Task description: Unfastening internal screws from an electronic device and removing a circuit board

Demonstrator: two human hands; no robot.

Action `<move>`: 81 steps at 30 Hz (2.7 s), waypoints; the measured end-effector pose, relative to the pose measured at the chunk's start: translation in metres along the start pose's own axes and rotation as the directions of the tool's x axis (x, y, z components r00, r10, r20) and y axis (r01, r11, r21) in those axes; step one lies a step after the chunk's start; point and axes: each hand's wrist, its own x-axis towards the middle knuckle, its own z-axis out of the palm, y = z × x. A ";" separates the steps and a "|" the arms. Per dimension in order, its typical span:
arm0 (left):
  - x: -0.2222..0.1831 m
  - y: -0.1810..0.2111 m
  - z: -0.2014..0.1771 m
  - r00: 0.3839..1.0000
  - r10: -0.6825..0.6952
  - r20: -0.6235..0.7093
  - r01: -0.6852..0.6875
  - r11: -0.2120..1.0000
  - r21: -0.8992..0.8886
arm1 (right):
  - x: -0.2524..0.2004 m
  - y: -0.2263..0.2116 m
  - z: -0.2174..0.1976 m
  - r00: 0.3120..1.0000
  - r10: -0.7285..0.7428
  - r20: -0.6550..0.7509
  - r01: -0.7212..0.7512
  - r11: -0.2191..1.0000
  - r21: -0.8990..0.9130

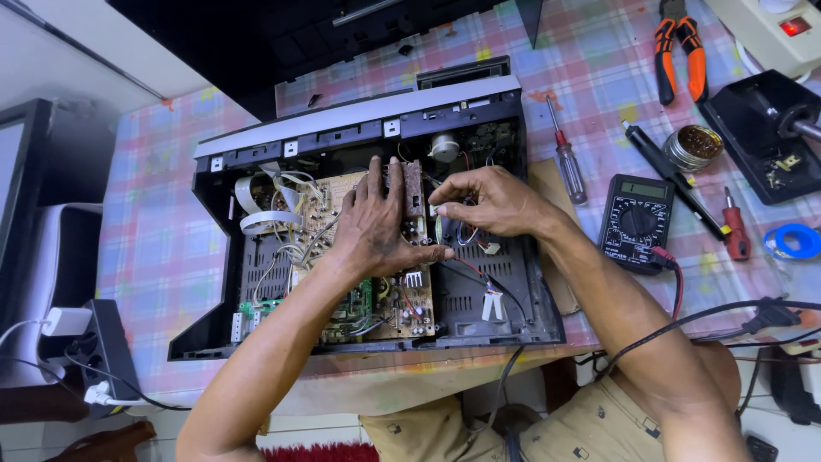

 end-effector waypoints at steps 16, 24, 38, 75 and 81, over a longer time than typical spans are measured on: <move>0.003 0.007 -0.002 0.999 -0.039 0.020 0.039 0.999 0.003 | -0.003 -0.004 0.004 0.982 -0.176 0.072 0.188 0.950 -0.249; 0.003 -0.002 0.006 1.000 0.010 -0.024 -0.011 1.000 -0.016 | -0.002 0.008 0.023 0.910 -0.385 0.151 0.398 0.716 -0.573; 0.001 -0.007 0.007 1.000 0.015 -0.022 -0.015 1.000 -0.008 | -0.001 0.014 0.031 0.910 -0.386 0.148 0.379 0.637 -0.672; -0.029 -0.009 -0.011 0.997 0.048 -0.060 -0.052 0.996 -0.072 | -0.048 -0.007 0.007 0.907 -0.407 -0.109 0.252 0.732 -0.634; -0.008 -0.037 -0.005 0.993 0.100 -0.057 -0.102 0.994 -0.033 | -0.076 0.018 -0.009 0.727 -0.422 -0.542 0.116 0.854 -0.508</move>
